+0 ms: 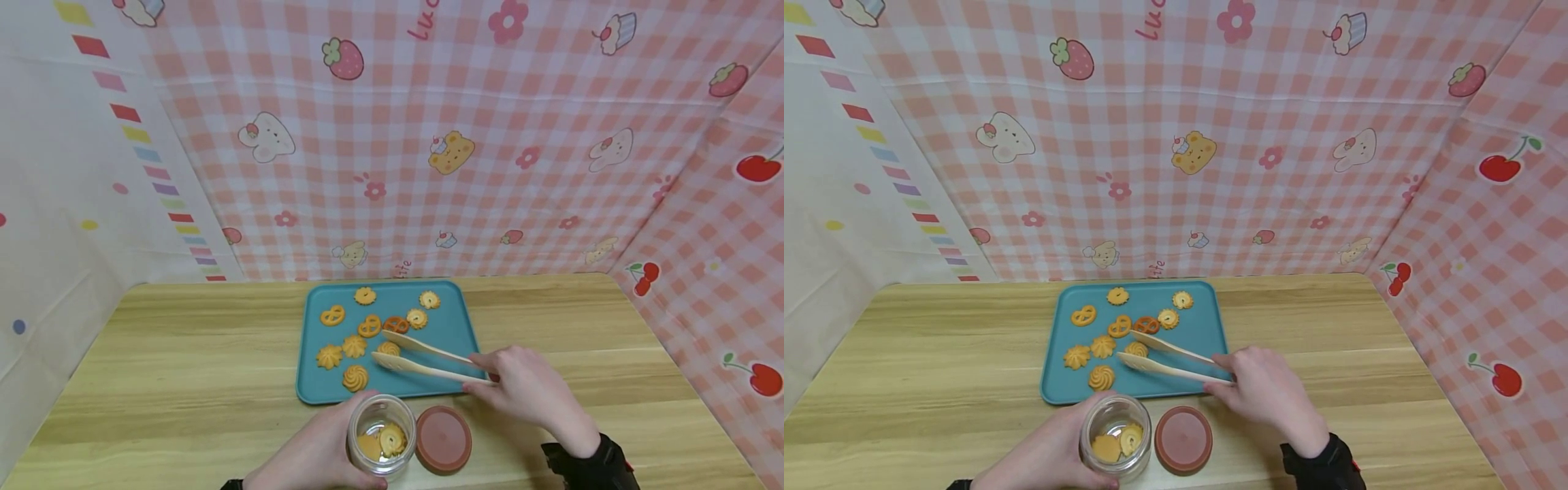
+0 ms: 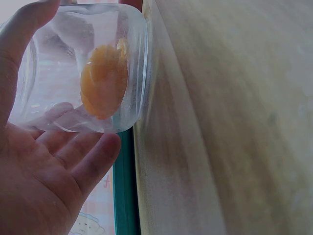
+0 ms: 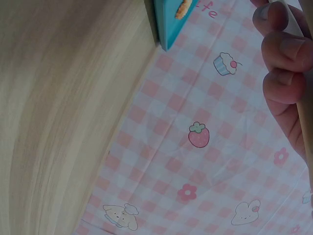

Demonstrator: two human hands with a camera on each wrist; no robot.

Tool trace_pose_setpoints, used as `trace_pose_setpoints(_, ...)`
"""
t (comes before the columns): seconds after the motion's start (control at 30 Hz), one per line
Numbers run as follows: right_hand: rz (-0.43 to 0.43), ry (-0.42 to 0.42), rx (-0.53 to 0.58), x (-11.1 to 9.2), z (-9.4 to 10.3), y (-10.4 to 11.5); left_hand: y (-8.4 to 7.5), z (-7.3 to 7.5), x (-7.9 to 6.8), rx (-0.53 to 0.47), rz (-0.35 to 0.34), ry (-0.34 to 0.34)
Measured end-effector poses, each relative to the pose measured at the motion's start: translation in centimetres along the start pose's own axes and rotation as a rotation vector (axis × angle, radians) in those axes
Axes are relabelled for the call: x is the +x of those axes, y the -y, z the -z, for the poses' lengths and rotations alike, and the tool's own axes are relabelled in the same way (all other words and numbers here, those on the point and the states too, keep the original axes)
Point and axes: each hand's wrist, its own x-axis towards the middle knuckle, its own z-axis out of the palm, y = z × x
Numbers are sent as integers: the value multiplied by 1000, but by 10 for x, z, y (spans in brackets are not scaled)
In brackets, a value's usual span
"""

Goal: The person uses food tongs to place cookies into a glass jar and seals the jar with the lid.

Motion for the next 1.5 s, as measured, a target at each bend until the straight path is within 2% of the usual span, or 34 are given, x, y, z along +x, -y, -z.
trace_pose_setpoints(0.23,1,-10,66,-3,12,0,1,-1,-1,2,5,-5)
trace_pose_setpoints(0.6,31,-59,91,-12,30,-1,2,-1,0,4,-4,-5)
trace_pose_setpoints(0.97,110,-94,142,-24,51,4,1,-2,1,40,-27,-25)
trace_pose_setpoints(1.23,232,-116,193,-30,58,4,2,-2,0,33,-14,-20)
trace_pose_setpoints(1.5,295,-73,258,-39,67,6,0,-2,0,33,11,-5)
